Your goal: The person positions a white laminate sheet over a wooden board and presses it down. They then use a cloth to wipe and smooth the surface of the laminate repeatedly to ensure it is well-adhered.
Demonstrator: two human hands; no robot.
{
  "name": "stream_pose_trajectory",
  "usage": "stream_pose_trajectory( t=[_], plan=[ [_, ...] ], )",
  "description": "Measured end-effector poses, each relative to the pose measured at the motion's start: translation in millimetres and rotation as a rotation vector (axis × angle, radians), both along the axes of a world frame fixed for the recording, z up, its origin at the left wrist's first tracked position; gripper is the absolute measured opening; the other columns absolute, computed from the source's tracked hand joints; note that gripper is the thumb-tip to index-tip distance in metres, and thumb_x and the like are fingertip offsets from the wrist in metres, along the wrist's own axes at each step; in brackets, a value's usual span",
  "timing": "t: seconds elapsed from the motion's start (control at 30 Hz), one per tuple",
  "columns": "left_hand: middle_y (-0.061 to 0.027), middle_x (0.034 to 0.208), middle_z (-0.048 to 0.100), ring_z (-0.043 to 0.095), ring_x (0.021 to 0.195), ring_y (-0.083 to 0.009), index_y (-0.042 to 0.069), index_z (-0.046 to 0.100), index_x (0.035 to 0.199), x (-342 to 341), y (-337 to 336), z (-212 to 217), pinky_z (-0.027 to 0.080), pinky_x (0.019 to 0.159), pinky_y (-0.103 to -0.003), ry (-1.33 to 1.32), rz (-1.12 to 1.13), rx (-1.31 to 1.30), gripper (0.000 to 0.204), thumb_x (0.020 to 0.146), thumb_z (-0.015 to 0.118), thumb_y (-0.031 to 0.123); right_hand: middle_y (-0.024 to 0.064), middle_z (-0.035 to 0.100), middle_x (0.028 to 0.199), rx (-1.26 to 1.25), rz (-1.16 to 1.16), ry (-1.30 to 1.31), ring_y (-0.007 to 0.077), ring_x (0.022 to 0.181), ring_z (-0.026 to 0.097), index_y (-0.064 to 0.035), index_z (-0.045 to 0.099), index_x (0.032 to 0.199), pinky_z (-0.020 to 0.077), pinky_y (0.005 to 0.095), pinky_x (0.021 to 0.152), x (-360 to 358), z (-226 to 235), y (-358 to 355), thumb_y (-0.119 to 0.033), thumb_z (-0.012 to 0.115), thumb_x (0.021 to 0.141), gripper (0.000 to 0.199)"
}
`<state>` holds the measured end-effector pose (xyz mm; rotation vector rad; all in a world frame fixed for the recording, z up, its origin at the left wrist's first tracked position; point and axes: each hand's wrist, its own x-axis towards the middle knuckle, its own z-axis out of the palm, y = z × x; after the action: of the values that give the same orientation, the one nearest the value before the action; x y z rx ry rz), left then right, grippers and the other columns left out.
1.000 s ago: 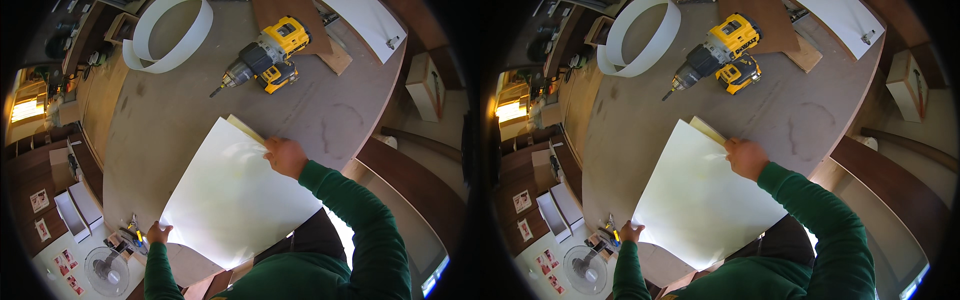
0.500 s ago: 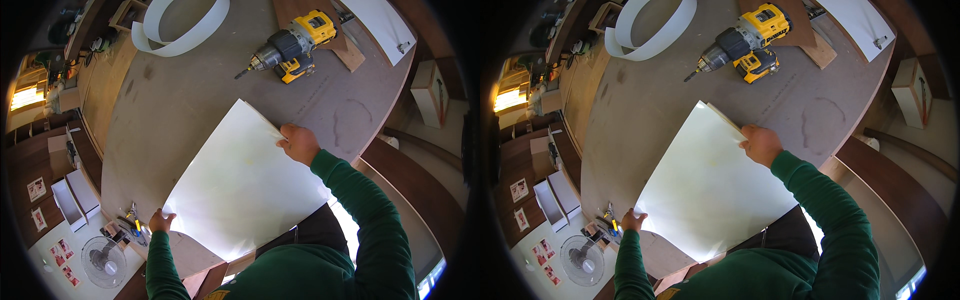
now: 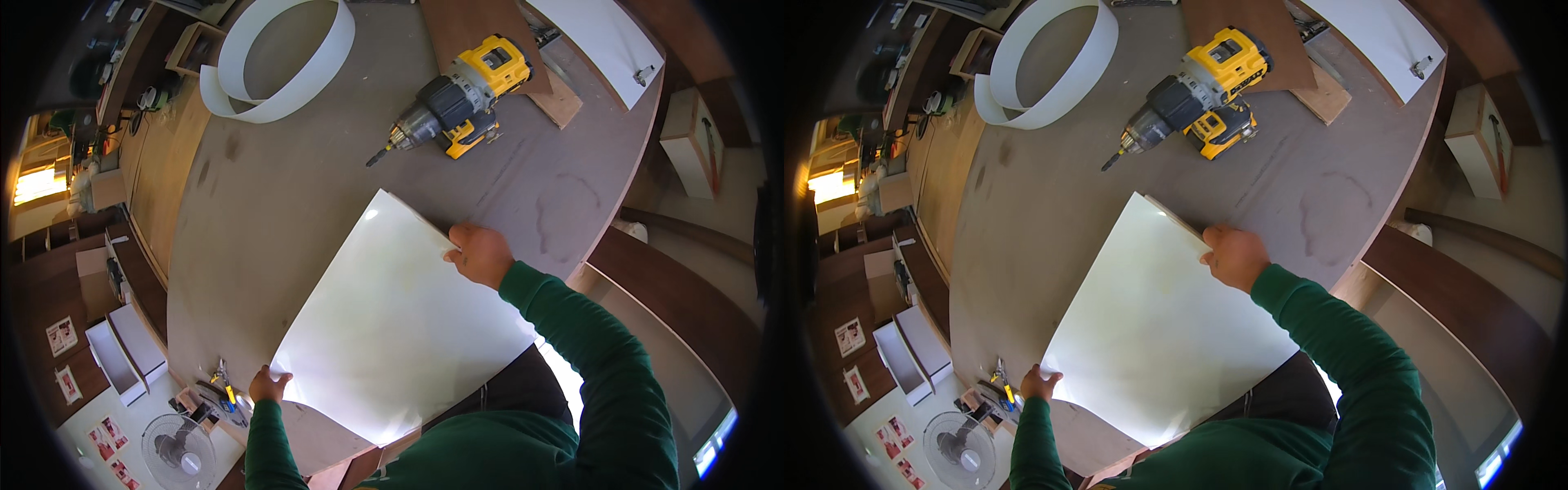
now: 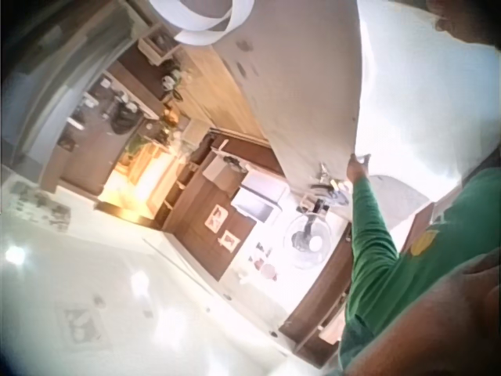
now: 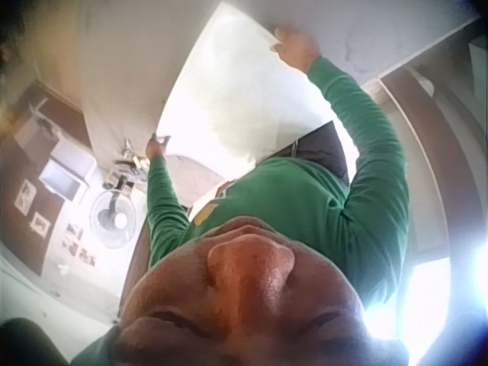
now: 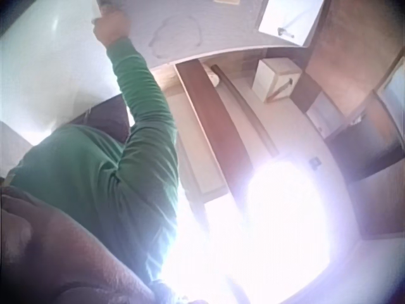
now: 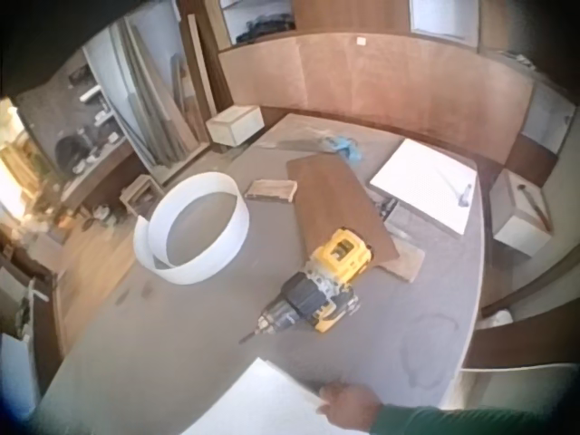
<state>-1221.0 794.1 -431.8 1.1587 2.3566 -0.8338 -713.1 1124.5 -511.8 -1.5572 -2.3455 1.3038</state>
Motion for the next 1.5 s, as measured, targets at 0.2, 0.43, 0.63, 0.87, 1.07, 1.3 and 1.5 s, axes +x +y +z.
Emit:
stream_pose_trajectory(
  t=[0.2, 0.43, 0.63, 0.87, 1.07, 1.3, 1.5],
  plan=[
    [-0.0236, 0.109, 0.074, 0.072, 0.102, -0.0411, 0.0, 0.067, 0.117, 1.3, 7.6, -6.0, 0.057, 0.091, -0.049, -0.027, 0.003, -0.019, 0.074, 0.075, 0.085, 0.058, 0.0157, 0.068, 0.099, 0.015, 0.025, -0.016, 0.0369, 0.094, 0.068, -0.0046, 0.06, 0.099, 0.0533, 0.0471, 0.079, 5.8, -6.0, 0.1, -0.029, 0.072, 0.094, 0.027],
    [-0.0234, 0.107, 0.075, 0.072, 0.1, -0.0414, 0.0, 0.068, 0.113, -7.3, 0.8, -11.2, 0.057, 0.089, -0.049, -0.018, 0.014, -0.024, 0.073, 0.073, 0.086, 0.058, 0.0152, 0.067, 0.096, 0.035, 0.039, 0.039, 0.0375, 0.085, 0.069, -0.0048, 0.06, 0.099, 0.053, 0.0487, 0.072, 7.0, -13.5, 0.1, -0.03, 0.072, 0.094, 0.028],
    [-0.0228, 0.104, 0.075, 0.072, 0.099, -0.0415, 0.0, 0.068, 0.112, -7.1, 3.8, -12.3, 0.057, 0.088, -0.05, -0.03, 0.024, -0.038, 0.072, 0.072, 0.086, 0.058, 0.0154, 0.066, 0.094, 0.039, 0.053, 0.06, 0.0384, 0.081, 0.068, -0.0047, 0.059, 0.098, 0.0529, 0.0488, 0.069, 6.5, -14.2, 1.4, -0.029, 0.073, 0.093, 0.029],
    [-0.0239, 0.109, 0.074, 0.071, 0.102, -0.0415, -0.001, 0.068, 0.115, -15.9, -0.8, -19.0, 0.057, 0.09, -0.049, -0.048, 0.002, -0.025, 0.076, 0.073, 0.084, 0.061, 0.0165, 0.065, 0.093, 0.005, 0.057, 0.074, 0.0394, 0.082, 0.067, -0.004, 0.058, 0.097, 0.0526, 0.0487, 0.071, 6.2, -11.0, 3.5, -0.029, 0.072, 0.094, 0.029],
    [-0.0245, 0.114, 0.072, 0.07, 0.106, -0.0413, -0.002, 0.066, 0.123, -17.5, 0.8, -23.2, 0.056, 0.093, -0.049, -0.048, 0.038, -0.085, 0.083, 0.074, 0.083, 0.063, 0.0185, 0.066, 0.094, -0.05, 0.027, 0.036, 0.0402, 0.085, 0.066, -0.0032, 0.058, 0.097, 0.0525, 0.0476, 0.075, 5.7, -4.1, 6.2, -0.029, 0.072, 0.094, 0.029],
    [-0.0243, 0.115, 0.072, 0.07, 0.107, -0.0416, -0.002, 0.065, 0.126, -25.4, -6.8, -26.8, 0.056, 0.094, -0.049, -0.067, 0.018, -0.053, 0.084, 0.074, 0.084, 0.061, 0.0196, 0.065, 0.094, -0.062, 0.031, 0.045, 0.0412, 0.086, 0.066, -0.0027, 0.057, 0.096, 0.0515, 0.0483, 0.075, 3.5, -5.2, 7.8, -0.028, 0.072, 0.094, 0.03],
    [-0.0248, 0.114, 0.072, 0.07, 0.106, -0.0427, 0.0, 0.066, 0.119, -15.4, 4.5, -29.3, 0.056, 0.093, -0.05, -0.071, 0.021, -0.035, 0.078, 0.074, 0.084, 0.06, 0.0196, 0.065, 0.092, -0.047, -0.028, 0.04, 0.0414, 0.086, 0.065, -0.0024, 0.057, 0.092, 0.051, 0.0493, 0.074, 6.2, -10.1, 3.2, -0.031, 0.076, 0.091, 0.034]
  ],
)
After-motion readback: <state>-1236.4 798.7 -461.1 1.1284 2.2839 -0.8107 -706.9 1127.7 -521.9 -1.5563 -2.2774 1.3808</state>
